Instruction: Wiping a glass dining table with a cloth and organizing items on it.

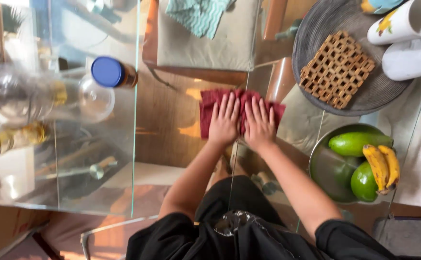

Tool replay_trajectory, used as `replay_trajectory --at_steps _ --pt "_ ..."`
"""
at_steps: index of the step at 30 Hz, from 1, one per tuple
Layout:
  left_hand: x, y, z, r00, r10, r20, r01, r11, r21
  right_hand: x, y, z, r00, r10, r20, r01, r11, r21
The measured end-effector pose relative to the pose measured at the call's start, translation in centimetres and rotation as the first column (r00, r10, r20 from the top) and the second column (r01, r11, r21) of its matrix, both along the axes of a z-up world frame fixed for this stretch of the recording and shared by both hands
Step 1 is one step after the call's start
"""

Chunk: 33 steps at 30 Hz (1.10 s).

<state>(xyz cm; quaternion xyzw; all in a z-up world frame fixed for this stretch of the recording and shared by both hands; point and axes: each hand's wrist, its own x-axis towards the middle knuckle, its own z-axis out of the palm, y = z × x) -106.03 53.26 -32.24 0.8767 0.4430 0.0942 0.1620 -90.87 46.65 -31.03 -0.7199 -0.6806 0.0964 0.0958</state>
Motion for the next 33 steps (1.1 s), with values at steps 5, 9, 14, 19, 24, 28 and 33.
replay_trajectory --at_steps 5,9,14,19,24,28,33 --pt "7.6 19.2 -0.4 0.999 -0.037 -0.038 0.039 0.998 0.045 6.1 17.6 -0.7 0.996 -0.088 0.018 0.087 0.996 0.023" --pt "12.0 30.0 -1.1 0.996 -0.071 -0.045 0.073 0.996 0.053 10.4 28.2 -2.1 0.991 -0.120 0.064 0.117 0.992 0.047" --pt "14.5 35.6 1.2 0.997 -0.035 -0.068 0.037 0.999 0.029 12.6 34.5 -0.3 0.989 -0.139 0.060 0.139 0.990 -0.011" --pt "15.4 36.1 1.3 0.993 0.018 -0.114 -0.022 0.999 -0.033 13.1 35.6 -0.3 0.989 -0.140 0.046 0.139 0.990 0.021" --pt "10.6 27.3 -0.8 0.998 -0.016 -0.058 0.022 0.995 0.101 9.3 26.3 -0.2 0.996 -0.046 0.073 0.046 0.999 -0.001" --pt "0.0 7.8 0.2 0.975 -0.139 -0.174 0.177 0.959 0.223 0.6 5.9 0.3 0.998 0.059 -0.003 -0.059 0.998 0.000" --pt "-14.4 -22.9 -0.3 0.945 -0.307 -0.114 0.300 0.951 -0.073 -6.9 -23.6 -3.1 0.883 0.455 0.115 -0.468 0.871 0.150"
